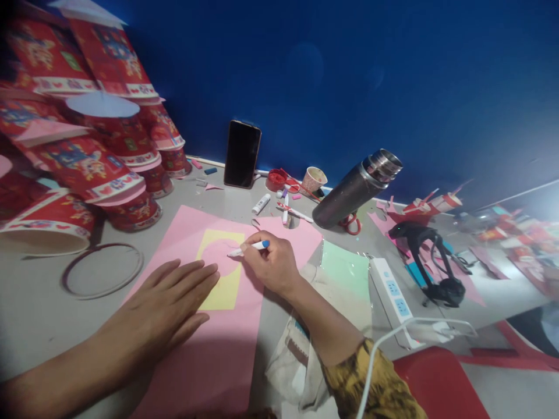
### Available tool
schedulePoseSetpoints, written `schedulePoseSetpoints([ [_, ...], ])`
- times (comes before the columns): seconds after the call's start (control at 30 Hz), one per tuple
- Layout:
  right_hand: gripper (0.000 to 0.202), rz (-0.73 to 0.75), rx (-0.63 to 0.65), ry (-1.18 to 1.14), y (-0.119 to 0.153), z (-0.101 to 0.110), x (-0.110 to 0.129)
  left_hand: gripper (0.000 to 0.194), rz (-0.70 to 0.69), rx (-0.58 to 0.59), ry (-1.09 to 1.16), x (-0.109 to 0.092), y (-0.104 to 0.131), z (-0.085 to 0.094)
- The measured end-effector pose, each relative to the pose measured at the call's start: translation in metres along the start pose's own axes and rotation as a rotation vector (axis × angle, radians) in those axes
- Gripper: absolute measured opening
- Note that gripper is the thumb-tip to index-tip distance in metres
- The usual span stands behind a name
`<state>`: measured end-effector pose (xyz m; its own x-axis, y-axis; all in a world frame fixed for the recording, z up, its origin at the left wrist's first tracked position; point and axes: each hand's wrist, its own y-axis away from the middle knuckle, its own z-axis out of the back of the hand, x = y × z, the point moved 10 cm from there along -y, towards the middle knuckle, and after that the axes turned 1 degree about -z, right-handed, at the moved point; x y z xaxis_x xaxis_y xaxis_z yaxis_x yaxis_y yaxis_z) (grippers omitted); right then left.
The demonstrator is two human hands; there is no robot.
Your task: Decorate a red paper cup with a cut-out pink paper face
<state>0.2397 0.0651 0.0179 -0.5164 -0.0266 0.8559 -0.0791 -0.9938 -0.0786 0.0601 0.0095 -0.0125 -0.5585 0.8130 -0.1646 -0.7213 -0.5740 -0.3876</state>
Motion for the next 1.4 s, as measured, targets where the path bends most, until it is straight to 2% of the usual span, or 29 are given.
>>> schedulePoseSetpoints([
  [0.2, 0.022, -0.009, -0.003, 0.045, -0.002, 0.005, 0.0, 0.04, -0.026, 0.022, 0.01, -0.003, -0.004, 0.007],
  [0.37, 0.021, 0.001, -0.114, 0.072, -0.006, 0.025, 0.002, 0.039, -0.004, 0.026, 0.037, -0.001, -0.003, 0.006],
  [0.63, 0.02, -0.006, 0.004, 0.033, -0.002, 0.004, 0.002, 0.04, -0.028, 0.045, 0.013, -0.004, -0.003, 0.005],
  [0.87, 0.019, -0.009, -0.115, 0.09, -0.007, 0.025, -0.002, 0.039, -0.005, 0.066, 0.03, -0.002, -0.004, 0.004],
  [1.07, 0.021, 0.011, -0.061, 0.079, -0.006, 0.019, 0.002, 0.04, 0.013, 0.047, 0.046, 0.0, -0.001, 0.003],
  [1.27, 0.022, 0.042, -0.149, 0.122, -0.008, 0.031, 0.004, 0.039, 0.0, 0.054, 0.046, -0.002, -0.003, 0.004],
  [1.4, 0.022, 0.017, -0.099, 0.086, -0.008, 0.026, 0.002, 0.041, 0.009, 0.05, 0.051, -0.001, -0.002, 0.004],
])
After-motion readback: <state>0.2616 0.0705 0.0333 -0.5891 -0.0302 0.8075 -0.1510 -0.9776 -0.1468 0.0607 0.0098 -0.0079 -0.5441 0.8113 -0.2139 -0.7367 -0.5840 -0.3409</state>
